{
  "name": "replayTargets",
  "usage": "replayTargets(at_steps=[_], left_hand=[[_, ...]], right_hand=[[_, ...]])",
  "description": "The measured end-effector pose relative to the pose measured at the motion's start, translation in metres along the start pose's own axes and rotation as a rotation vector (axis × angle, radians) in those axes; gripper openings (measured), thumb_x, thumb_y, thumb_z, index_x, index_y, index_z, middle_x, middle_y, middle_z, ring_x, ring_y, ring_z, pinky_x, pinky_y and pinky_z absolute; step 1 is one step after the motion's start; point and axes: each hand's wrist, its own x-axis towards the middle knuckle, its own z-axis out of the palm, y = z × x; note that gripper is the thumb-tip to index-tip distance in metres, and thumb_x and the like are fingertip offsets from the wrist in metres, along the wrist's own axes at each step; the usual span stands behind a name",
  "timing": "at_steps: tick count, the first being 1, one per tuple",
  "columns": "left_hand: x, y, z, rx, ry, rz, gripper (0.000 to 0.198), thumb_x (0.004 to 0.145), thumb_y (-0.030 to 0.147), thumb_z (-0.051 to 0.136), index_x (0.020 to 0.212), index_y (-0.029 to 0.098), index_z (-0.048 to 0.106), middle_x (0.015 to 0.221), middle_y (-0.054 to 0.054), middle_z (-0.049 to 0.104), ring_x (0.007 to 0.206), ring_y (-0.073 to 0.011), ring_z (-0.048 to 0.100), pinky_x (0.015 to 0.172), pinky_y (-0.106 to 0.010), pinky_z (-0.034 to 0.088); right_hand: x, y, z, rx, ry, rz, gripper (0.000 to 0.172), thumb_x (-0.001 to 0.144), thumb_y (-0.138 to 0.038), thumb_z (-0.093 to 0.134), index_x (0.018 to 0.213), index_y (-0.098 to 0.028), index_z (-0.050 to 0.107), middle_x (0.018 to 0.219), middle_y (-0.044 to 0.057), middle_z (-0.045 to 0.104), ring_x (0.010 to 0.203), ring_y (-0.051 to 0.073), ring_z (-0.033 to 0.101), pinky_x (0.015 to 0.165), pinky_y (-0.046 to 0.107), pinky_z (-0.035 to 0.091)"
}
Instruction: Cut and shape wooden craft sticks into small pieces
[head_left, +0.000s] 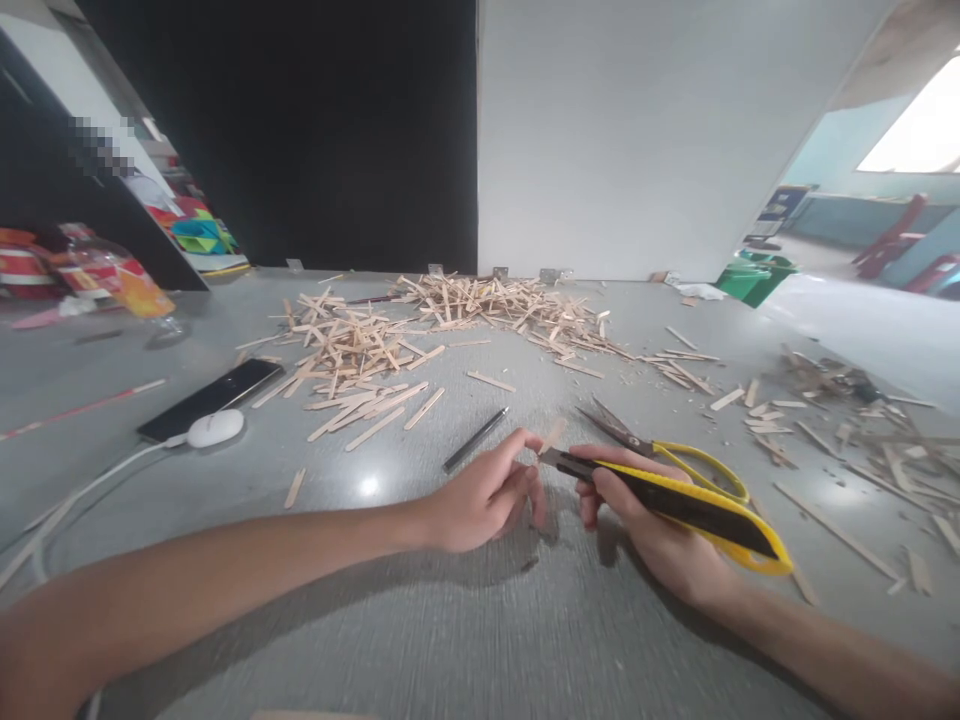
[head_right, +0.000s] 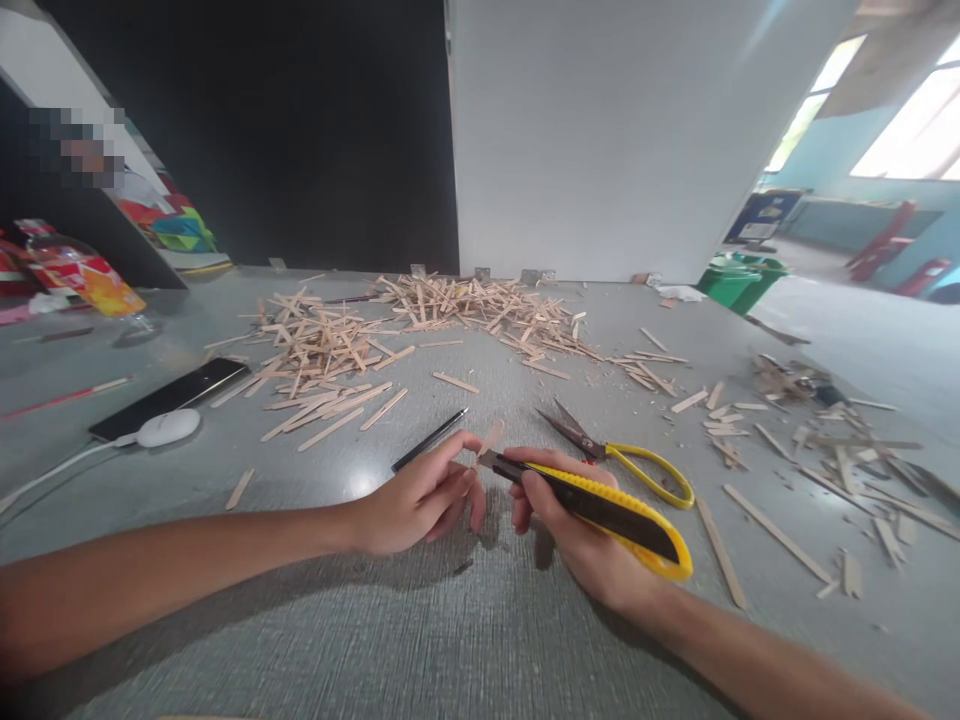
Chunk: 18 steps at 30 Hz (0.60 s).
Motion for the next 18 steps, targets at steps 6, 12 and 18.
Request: replayTargets(at_steps=[6, 12, 18], left_hand=[[0.001, 0.001, -0.002, -0.049, -0.025, -0.039, 0.019, 0.112, 0.041, 0.032, 0.123, 0.026, 0.036, 0.085, 0.0, 0.066, 0.046, -0.0075, 0.042, 0.046, -0.021, 0.038], [0.002, -0.001, -0.003, 0.015, 0.024, -0.017, 0.028, 0.112, 0.046, 0.032, 0.126, 0.023, 0.039, 0.077, 0.003, 0.059, 0.048, -0.0088, 0.041, 0.046, -0.022, 0.036], [0.001, 0.001, -0.001, 0.252, 0.061, 0.081, 0.028, 0.112, 0.037, 0.036, 0.128, 0.019, 0.052, 0.065, 0.007, 0.045, 0.055, -0.0118, 0.042, 0.055, -0.024, 0.036]], right_hand=[[0.005, 0.014, -0.002, 0.162, -0.068, 0.041, 0.037, 0.101, -0.051, 0.062, 0.12, -0.021, 0.071, 0.075, 0.0, 0.07, 0.067, 0.015, 0.068, 0.063, 0.027, 0.057], [0.006, 0.02, 0.001, 0.325, 0.086, -0.042, 0.031, 0.103, -0.049, 0.059, 0.119, -0.023, 0.068, 0.076, -0.001, 0.07, 0.056, 0.014, 0.065, 0.052, 0.026, 0.055], [0.003, 0.009, 0.007, 0.138, 0.143, -0.127, 0.033, 0.1, -0.048, 0.065, 0.125, -0.027, 0.064, 0.078, 0.0, 0.071, 0.054, 0.014, 0.065, 0.044, 0.024, 0.052]])
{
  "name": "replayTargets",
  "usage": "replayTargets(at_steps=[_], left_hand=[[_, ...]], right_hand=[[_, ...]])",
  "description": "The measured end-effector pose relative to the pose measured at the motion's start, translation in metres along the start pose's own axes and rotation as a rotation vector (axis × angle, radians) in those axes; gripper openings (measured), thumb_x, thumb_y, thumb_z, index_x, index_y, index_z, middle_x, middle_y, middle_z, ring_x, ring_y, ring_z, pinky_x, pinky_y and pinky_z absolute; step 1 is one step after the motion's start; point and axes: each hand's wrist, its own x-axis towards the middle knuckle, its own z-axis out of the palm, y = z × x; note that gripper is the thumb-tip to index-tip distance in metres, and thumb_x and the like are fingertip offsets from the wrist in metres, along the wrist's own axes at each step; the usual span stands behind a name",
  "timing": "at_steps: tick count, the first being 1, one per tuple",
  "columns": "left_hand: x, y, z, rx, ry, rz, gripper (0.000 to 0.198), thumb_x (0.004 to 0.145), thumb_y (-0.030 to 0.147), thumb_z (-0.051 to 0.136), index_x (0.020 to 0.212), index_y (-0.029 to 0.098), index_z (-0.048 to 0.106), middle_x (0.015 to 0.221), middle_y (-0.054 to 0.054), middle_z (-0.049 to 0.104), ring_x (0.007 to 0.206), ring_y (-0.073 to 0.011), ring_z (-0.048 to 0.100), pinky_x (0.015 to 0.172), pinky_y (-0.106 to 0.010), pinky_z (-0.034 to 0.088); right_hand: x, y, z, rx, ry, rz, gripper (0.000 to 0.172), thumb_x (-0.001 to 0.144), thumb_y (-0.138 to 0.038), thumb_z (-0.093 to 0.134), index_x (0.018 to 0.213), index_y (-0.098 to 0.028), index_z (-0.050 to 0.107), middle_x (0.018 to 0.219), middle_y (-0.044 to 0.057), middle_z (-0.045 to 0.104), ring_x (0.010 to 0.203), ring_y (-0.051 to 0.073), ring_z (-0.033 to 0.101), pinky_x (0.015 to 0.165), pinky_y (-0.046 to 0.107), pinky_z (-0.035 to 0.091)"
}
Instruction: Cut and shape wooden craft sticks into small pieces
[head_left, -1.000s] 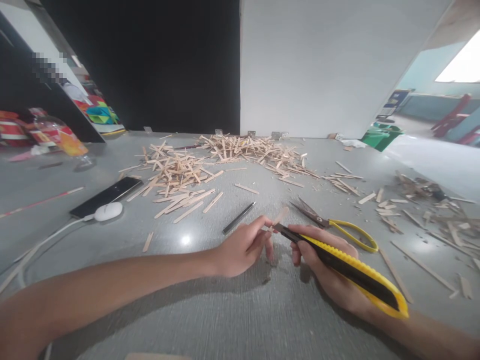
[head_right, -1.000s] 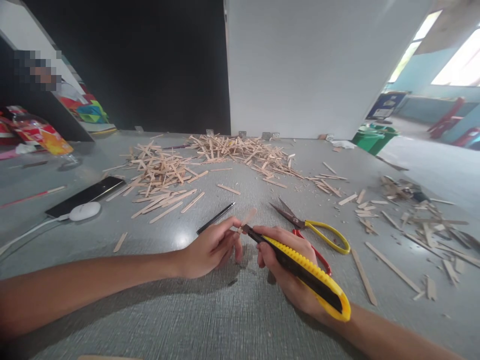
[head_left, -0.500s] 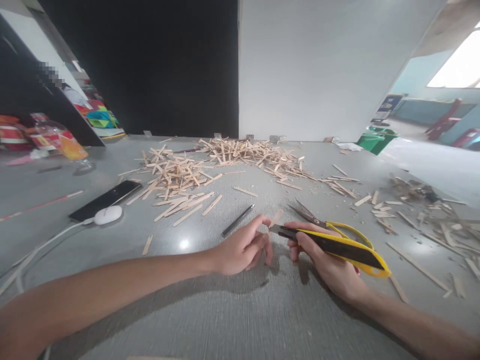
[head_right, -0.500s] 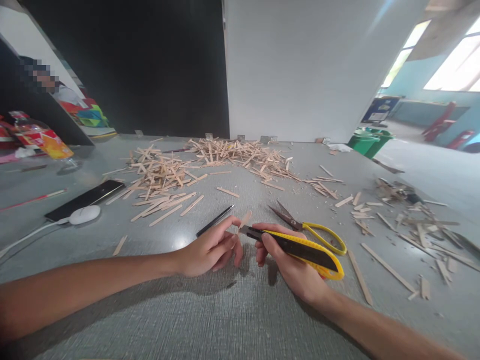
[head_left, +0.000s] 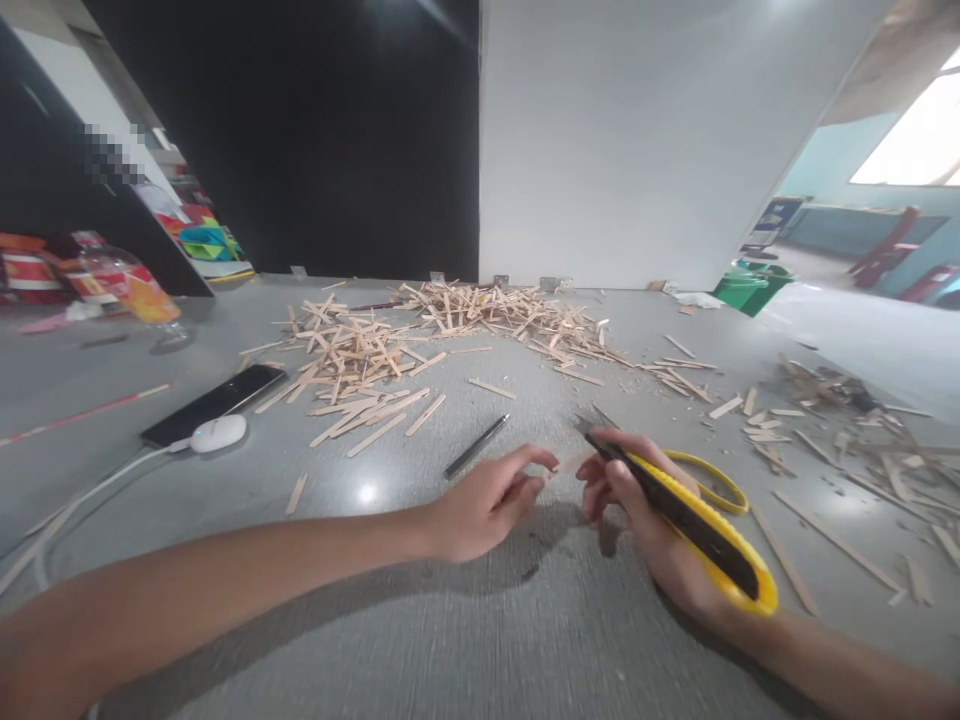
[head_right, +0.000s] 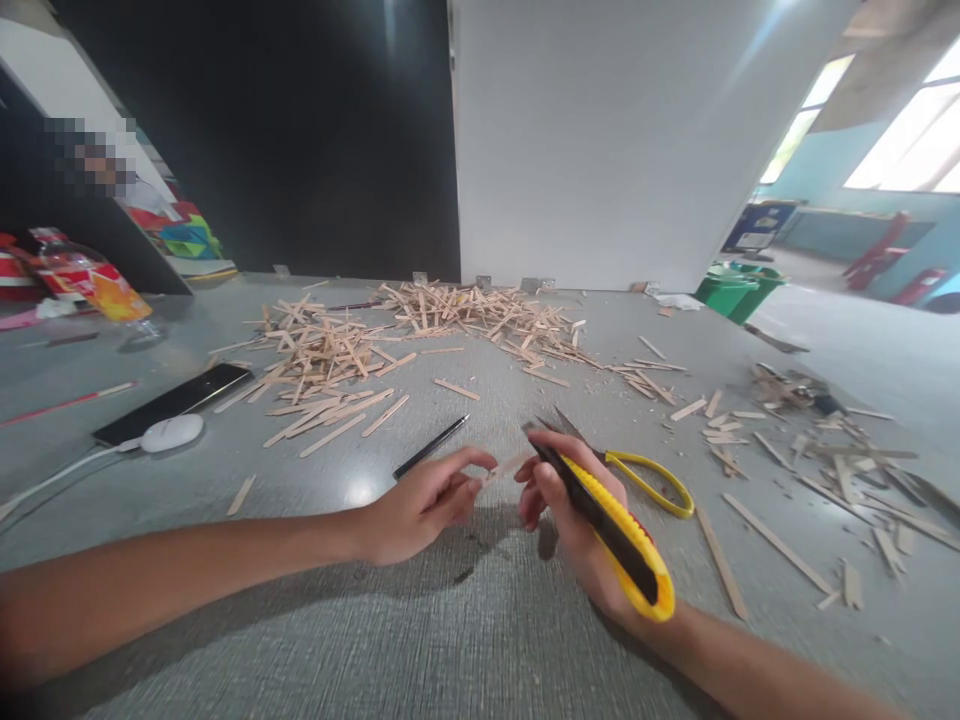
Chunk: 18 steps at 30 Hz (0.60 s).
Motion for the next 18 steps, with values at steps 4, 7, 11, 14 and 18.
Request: replayTargets(at_steps=[4, 7, 11, 14, 18], left_hand=[[-0.002, 0.005, 0.003, 0.182, -0.042, 0.105, 0.024, 0.107, 0.023, 0.042, 0.115, 0.02, 0.064, 0.073, 0.002, 0.058, 0.059, -0.0119, 0.048, 0.063, -0.026, 0.039], [-0.002, 0.005, 0.003, 0.26, -0.001, 0.128, 0.026, 0.108, 0.021, 0.038, 0.116, 0.019, 0.063, 0.067, 0.004, 0.057, 0.054, -0.0115, 0.048, 0.059, -0.025, 0.039], [-0.002, 0.001, 0.004, 0.342, 0.068, 0.168, 0.025, 0.111, 0.023, 0.037, 0.121, 0.018, 0.06, 0.06, 0.007, 0.055, 0.05, -0.012, 0.052, 0.055, -0.024, 0.043], [-0.005, -0.002, 0.008, 0.423, 0.137, 0.247, 0.024, 0.111, 0.023, 0.042, 0.121, 0.017, 0.063, 0.094, -0.004, 0.073, 0.079, -0.0161, 0.069, 0.072, -0.027, 0.052], [-0.008, -0.005, 0.013, 0.519, 0.227, 0.331, 0.022, 0.109, 0.02, 0.049, 0.12, 0.014, 0.067, 0.107, -0.009, 0.074, 0.092, -0.0195, 0.072, 0.079, -0.03, 0.055]], right_hand=[[-0.005, 0.0, -0.001, -0.146, -0.096, 0.045, 0.026, 0.099, -0.048, 0.065, 0.117, -0.027, 0.066, 0.061, -0.005, 0.059, 0.045, 0.012, 0.055, 0.038, 0.021, 0.044], [-0.006, 0.0, -0.001, -0.162, -0.117, 0.076, 0.026, 0.1, -0.049, 0.064, 0.114, -0.027, 0.067, 0.06, -0.005, 0.06, 0.047, 0.012, 0.057, 0.042, 0.021, 0.046], [-0.005, 0.0, 0.002, -0.14, -0.143, 0.089, 0.027, 0.101, -0.049, 0.063, 0.114, -0.025, 0.067, 0.058, -0.006, 0.06, 0.045, 0.011, 0.056, 0.04, 0.019, 0.045], [-0.004, 0.002, 0.003, -0.129, -0.13, 0.122, 0.03, 0.101, -0.049, 0.063, 0.118, -0.025, 0.066, 0.06, -0.006, 0.06, 0.044, 0.01, 0.057, 0.039, 0.018, 0.045], [-0.003, 0.002, 0.003, -0.127, -0.146, 0.16, 0.031, 0.1, -0.05, 0.063, 0.119, -0.025, 0.065, 0.063, -0.006, 0.062, 0.046, 0.01, 0.06, 0.041, 0.018, 0.048]])
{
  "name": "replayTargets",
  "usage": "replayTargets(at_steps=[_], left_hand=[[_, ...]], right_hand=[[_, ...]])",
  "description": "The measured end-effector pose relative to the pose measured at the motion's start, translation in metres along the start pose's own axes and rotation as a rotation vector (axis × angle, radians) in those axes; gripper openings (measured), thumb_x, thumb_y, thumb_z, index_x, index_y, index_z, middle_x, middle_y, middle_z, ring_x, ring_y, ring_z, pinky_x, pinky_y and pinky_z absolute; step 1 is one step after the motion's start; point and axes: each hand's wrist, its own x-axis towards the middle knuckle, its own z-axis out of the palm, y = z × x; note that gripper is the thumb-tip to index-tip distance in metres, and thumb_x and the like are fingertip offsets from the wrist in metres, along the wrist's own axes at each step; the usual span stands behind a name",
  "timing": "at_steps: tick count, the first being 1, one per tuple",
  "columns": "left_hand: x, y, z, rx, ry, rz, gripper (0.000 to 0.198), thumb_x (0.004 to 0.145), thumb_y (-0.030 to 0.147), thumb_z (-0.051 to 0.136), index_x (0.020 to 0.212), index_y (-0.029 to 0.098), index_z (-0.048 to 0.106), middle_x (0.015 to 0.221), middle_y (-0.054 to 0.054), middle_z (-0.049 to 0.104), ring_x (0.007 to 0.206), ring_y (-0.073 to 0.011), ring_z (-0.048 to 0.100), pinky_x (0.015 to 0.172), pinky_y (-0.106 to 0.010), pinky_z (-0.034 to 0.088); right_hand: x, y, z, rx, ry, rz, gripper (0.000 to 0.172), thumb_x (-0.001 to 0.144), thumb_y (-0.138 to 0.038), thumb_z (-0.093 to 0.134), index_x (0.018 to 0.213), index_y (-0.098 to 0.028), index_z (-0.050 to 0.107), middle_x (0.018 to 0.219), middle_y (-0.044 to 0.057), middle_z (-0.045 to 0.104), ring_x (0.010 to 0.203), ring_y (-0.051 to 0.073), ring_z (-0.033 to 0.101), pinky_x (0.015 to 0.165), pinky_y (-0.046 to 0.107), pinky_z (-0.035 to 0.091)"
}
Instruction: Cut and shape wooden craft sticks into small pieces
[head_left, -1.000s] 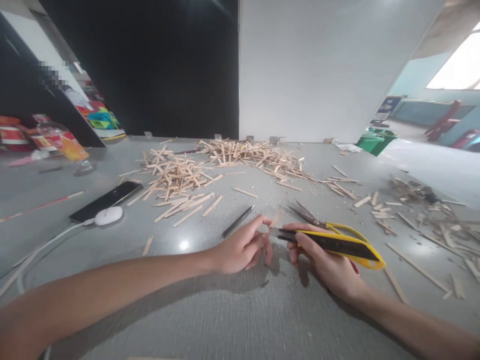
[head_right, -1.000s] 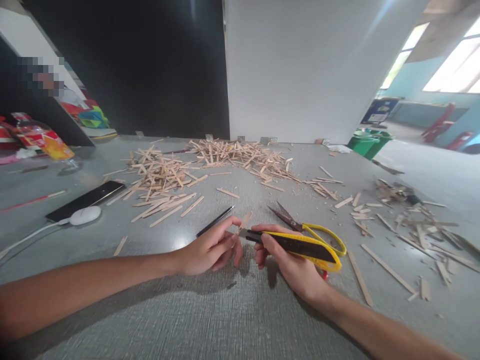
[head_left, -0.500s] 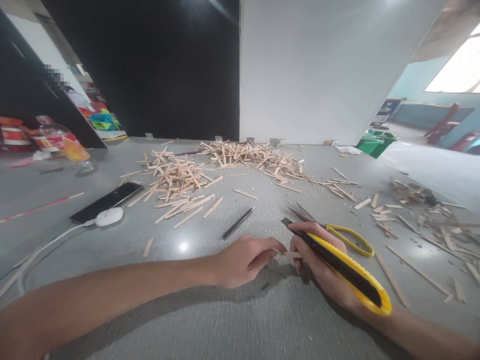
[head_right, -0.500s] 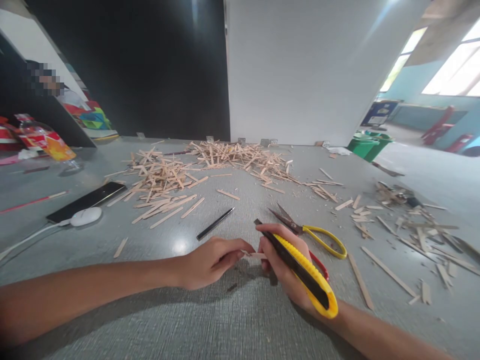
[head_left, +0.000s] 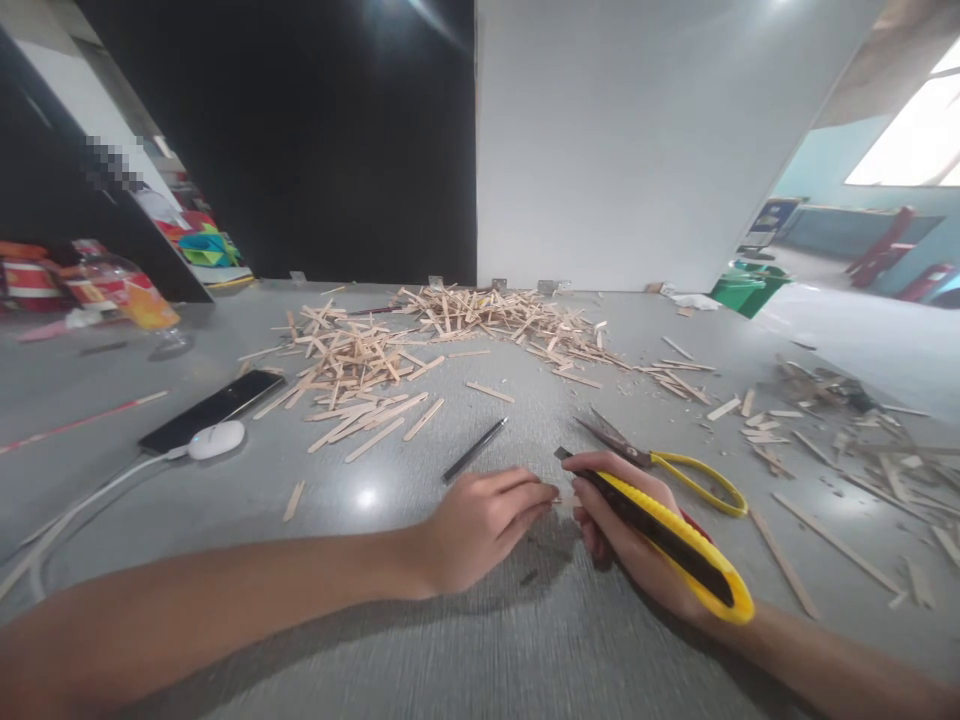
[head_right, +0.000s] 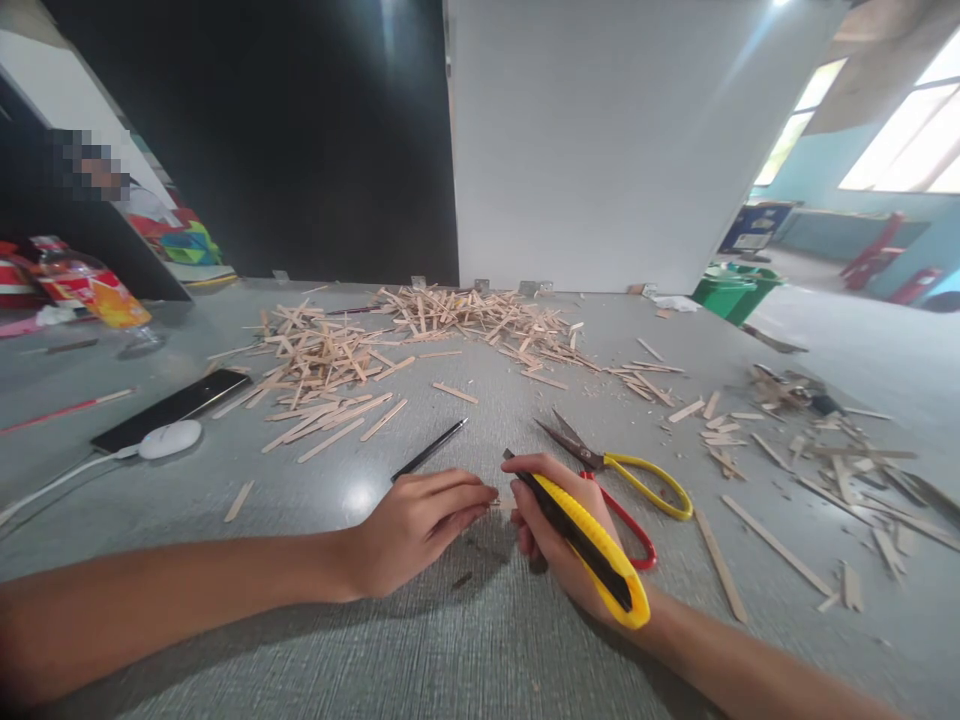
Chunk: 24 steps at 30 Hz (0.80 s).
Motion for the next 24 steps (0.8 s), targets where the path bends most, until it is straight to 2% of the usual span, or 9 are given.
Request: replayTargets(at_steps=[6, 11, 19, 24], left_hand=[[-0.0007, -0.0032, 0.0035, 0.073, 0.108, 0.021, 0.013, 0.105, 0.016, 0.056, 0.109, 0.015, 0.068, 0.107, -0.007, 0.075, 0.094, -0.0192, 0.072, 0.084, -0.031, 0.057], [0.0004, -0.0031, 0.0021, 0.09, 0.117, 0.018, 0.008, 0.104, 0.016, 0.059, 0.102, 0.017, 0.067, 0.108, -0.006, 0.075, 0.094, -0.0207, 0.069, 0.084, -0.034, 0.056], [-0.0033, -0.0041, 0.0044, 0.031, 0.153, 0.022, 0.009, 0.103, 0.014, 0.06, 0.11, 0.019, 0.063, 0.093, -0.002, 0.074, 0.083, -0.0162, 0.068, 0.076, -0.028, 0.055], [-0.0052, -0.0063, 0.0044, 0.014, 0.15, 0.03, 0.012, 0.102, 0.013, 0.061, 0.112, 0.02, 0.062, 0.093, -0.001, 0.074, 0.08, -0.0155, 0.067, 0.074, -0.027, 0.053]], right_hand=[[-0.0003, -0.002, -0.0011, 0.026, -0.078, 0.027, 0.036, 0.1, -0.051, 0.063, 0.123, -0.023, 0.062, 0.063, -0.005, 0.064, 0.047, 0.012, 0.062, 0.043, 0.021, 0.051], [0.0004, -0.0028, -0.0019, -0.005, -0.149, 0.0, 0.033, 0.102, -0.05, 0.061, 0.118, -0.021, 0.062, 0.063, -0.004, 0.067, 0.049, 0.012, 0.065, 0.048, 0.022, 0.054], [-0.0001, -0.0081, -0.002, -0.025, -0.194, -0.014, 0.034, 0.102, -0.051, 0.059, 0.117, -0.02, 0.062, 0.065, -0.002, 0.067, 0.051, 0.013, 0.066, 0.05, 0.023, 0.056], [0.0006, -0.0034, -0.003, -0.044, -0.222, -0.052, 0.03, 0.104, -0.046, 0.058, 0.12, -0.021, 0.061, 0.067, -0.002, 0.068, 0.053, 0.013, 0.066, 0.052, 0.024, 0.056]])
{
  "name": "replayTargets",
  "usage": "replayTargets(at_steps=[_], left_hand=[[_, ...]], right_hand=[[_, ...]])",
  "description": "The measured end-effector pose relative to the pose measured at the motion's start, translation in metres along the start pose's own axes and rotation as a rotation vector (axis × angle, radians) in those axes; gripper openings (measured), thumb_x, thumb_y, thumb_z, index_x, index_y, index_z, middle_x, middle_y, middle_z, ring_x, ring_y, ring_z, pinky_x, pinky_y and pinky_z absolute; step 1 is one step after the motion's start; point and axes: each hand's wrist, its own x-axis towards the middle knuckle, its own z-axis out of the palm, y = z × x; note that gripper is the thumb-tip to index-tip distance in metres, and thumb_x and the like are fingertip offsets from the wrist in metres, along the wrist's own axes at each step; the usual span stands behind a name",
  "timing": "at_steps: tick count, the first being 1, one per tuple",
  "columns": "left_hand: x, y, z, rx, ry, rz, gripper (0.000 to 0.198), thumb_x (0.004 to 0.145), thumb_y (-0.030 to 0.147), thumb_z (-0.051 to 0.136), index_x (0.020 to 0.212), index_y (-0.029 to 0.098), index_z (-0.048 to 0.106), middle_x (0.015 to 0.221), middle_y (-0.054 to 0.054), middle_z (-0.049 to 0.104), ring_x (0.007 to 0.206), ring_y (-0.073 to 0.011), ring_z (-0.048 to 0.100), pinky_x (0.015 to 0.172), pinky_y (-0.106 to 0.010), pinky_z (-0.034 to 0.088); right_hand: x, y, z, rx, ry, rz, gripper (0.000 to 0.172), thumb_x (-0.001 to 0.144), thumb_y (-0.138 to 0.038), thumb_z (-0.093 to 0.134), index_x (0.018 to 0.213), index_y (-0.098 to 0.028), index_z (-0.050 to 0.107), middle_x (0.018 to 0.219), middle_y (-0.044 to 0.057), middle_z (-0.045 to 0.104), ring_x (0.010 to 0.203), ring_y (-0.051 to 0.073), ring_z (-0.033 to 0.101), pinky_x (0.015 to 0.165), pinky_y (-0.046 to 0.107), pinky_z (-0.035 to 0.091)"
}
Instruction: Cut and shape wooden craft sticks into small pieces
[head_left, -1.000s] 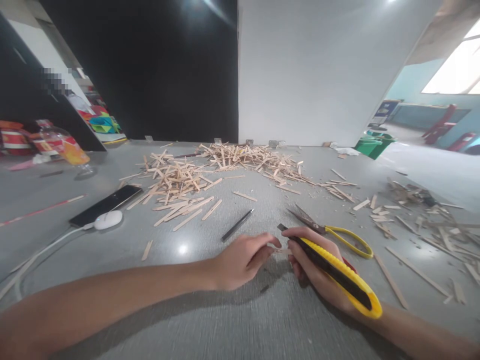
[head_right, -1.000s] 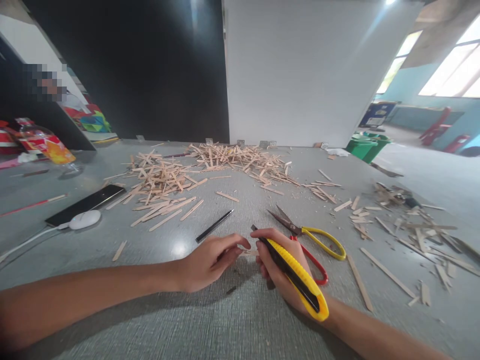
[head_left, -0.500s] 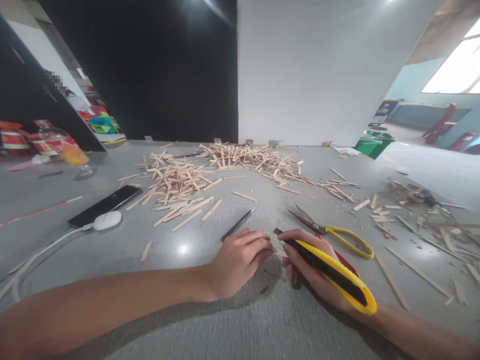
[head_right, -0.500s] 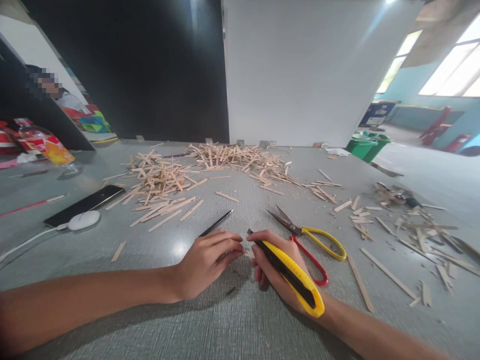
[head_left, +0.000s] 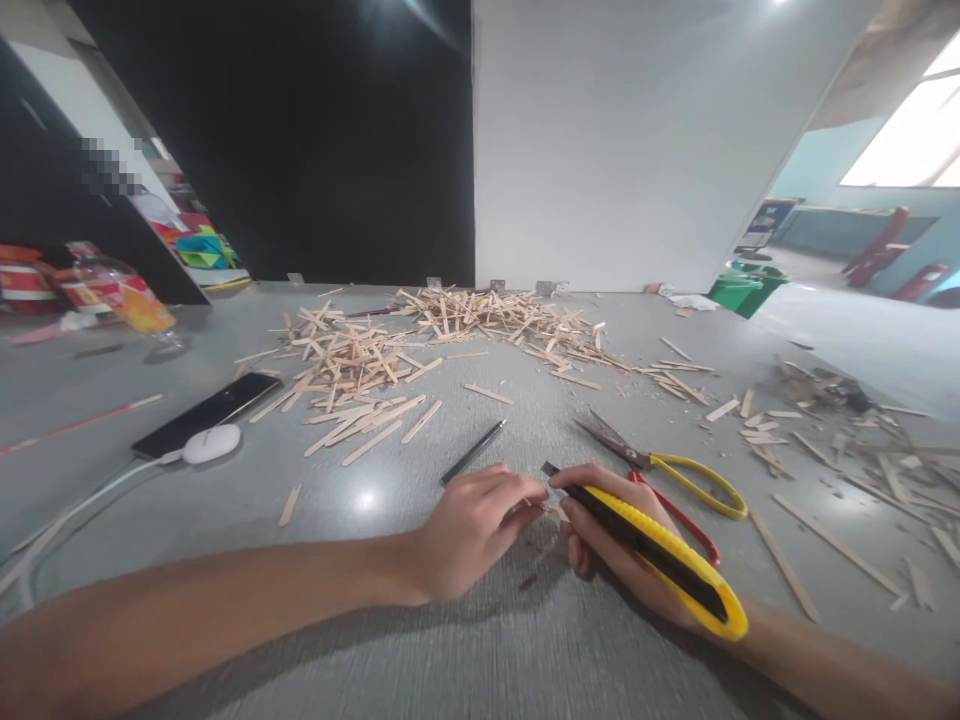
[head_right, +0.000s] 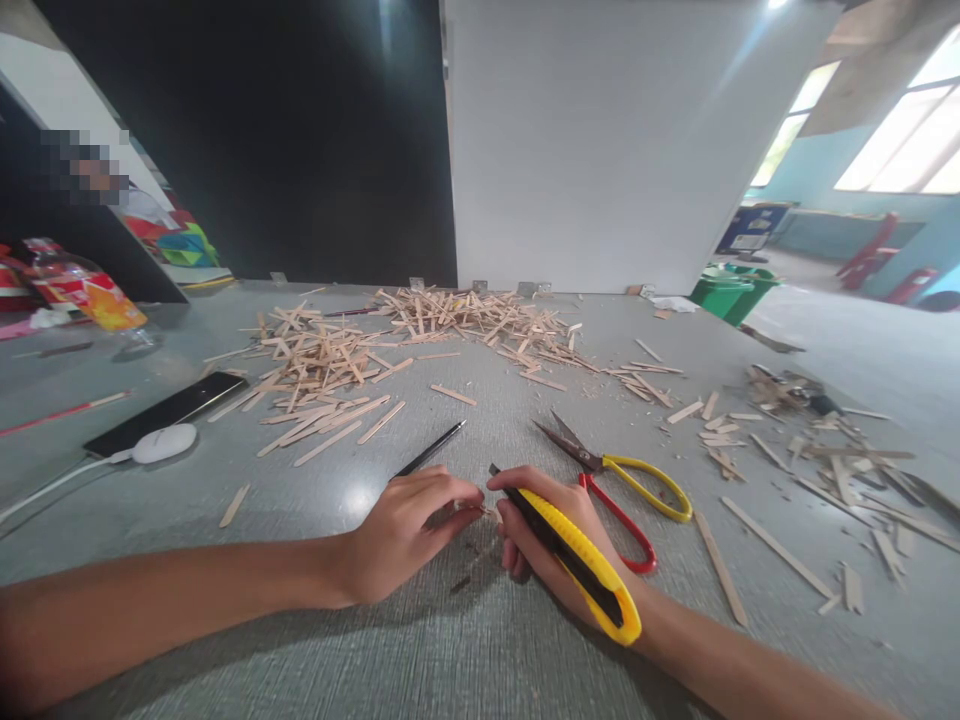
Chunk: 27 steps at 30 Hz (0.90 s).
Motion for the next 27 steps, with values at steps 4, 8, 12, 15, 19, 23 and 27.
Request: replayTargets(at_steps=[4, 8, 12, 15, 19, 23, 27], left_hand=[[0.001, 0.0, 0.0, -0.013, -0.032, 0.004, 0.013, 0.104, 0.012, 0.057, 0.112, 0.021, 0.061, 0.093, -0.002, 0.073, 0.08, -0.0156, 0.066, 0.074, -0.027, 0.053], [0.003, 0.002, -0.001, -0.034, -0.059, -0.011, 0.013, 0.101, 0.01, 0.058, 0.109, 0.021, 0.058, 0.093, -0.002, 0.071, 0.08, -0.0146, 0.066, 0.072, -0.025, 0.053], [0.004, 0.004, -0.002, -0.038, -0.069, -0.013, 0.012, 0.101, 0.01, 0.057, 0.103, 0.021, 0.054, 0.091, -0.001, 0.068, 0.079, -0.0141, 0.065, 0.07, -0.024, 0.052], [0.005, 0.005, -0.004, -0.023, -0.069, 0.01, 0.01, 0.104, 0.011, 0.053, 0.104, 0.021, 0.054, 0.09, -0.001, 0.068, 0.077, -0.0139, 0.063, 0.069, -0.024, 0.052], [0.008, 0.01, -0.007, 0.025, -0.079, 0.055, 0.011, 0.106, 0.011, 0.048, 0.104, 0.02, 0.054, 0.085, -0.001, 0.066, 0.074, -0.0146, 0.06, 0.067, -0.025, 0.05], [0.009, 0.013, -0.009, 0.082, -0.108, 0.116, 0.017, 0.107, 0.01, 0.042, 0.103, 0.019, 0.055, 0.082, -0.002, 0.065, 0.074, -0.0161, 0.058, 0.067, -0.027, 0.05], [0.006, 0.008, -0.006, 0.114, -0.142, 0.162, 0.019, 0.105, 0.006, 0.04, 0.101, 0.018, 0.054, 0.082, -0.003, 0.063, 0.075, -0.0176, 0.055, 0.067, -0.029, 0.048]], right_hand=[[-0.001, 0.006, -0.002, -0.044, -0.029, -0.035, 0.03, 0.105, -0.043, 0.058, 0.124, -0.02, 0.06, 0.066, -0.002, 0.069, 0.053, 0.014, 0.067, 0.054, 0.025, 0.057], [0.0, 0.003, -0.001, -0.081, -0.063, -0.062, 0.027, 0.105, -0.043, 0.057, 0.118, -0.02, 0.062, 0.064, -0.001, 0.069, 0.052, 0.014, 0.067, 0.053, 0.025, 0.056], [0.001, 0.0, 0.0, -0.062, -0.043, -0.044, 0.027, 0.104, -0.045, 0.056, 0.115, -0.021, 0.061, 0.063, -0.001, 0.069, 0.051, 0.015, 0.067, 0.053, 0.026, 0.057], [0.0, 0.0, -0.001, -0.076, -0.072, -0.055, 0.024, 0.104, -0.043, 0.057, 0.116, -0.022, 0.061, 0.065, -0.001, 0.07, 0.053, 0.016, 0.068, 0.053, 0.026, 0.056], [-0.001, -0.001, -0.003, -0.09, -0.089, -0.066, 0.021, 0.105, -0.041, 0.055, 0.118, -0.026, 0.061, 0.065, -0.001, 0.07, 0.055, 0.017, 0.067, 0.055, 0.027, 0.055], [0.0, -0.004, -0.003, -0.103, -0.092, -0.066, 0.018, 0.103, -0.039, 0.057, 0.118, -0.03, 0.063, 0.065, -0.002, 0.07, 0.055, 0.018, 0.067, 0.054, 0.027, 0.054], [0.001, -0.002, -0.003, -0.084, -0.084, -0.048, 0.019, 0.103, -0.041, 0.058, 0.115, -0.028, 0.064, 0.065, -0.001, 0.07, 0.054, 0.018, 0.067, 0.054, 0.028, 0.055]])
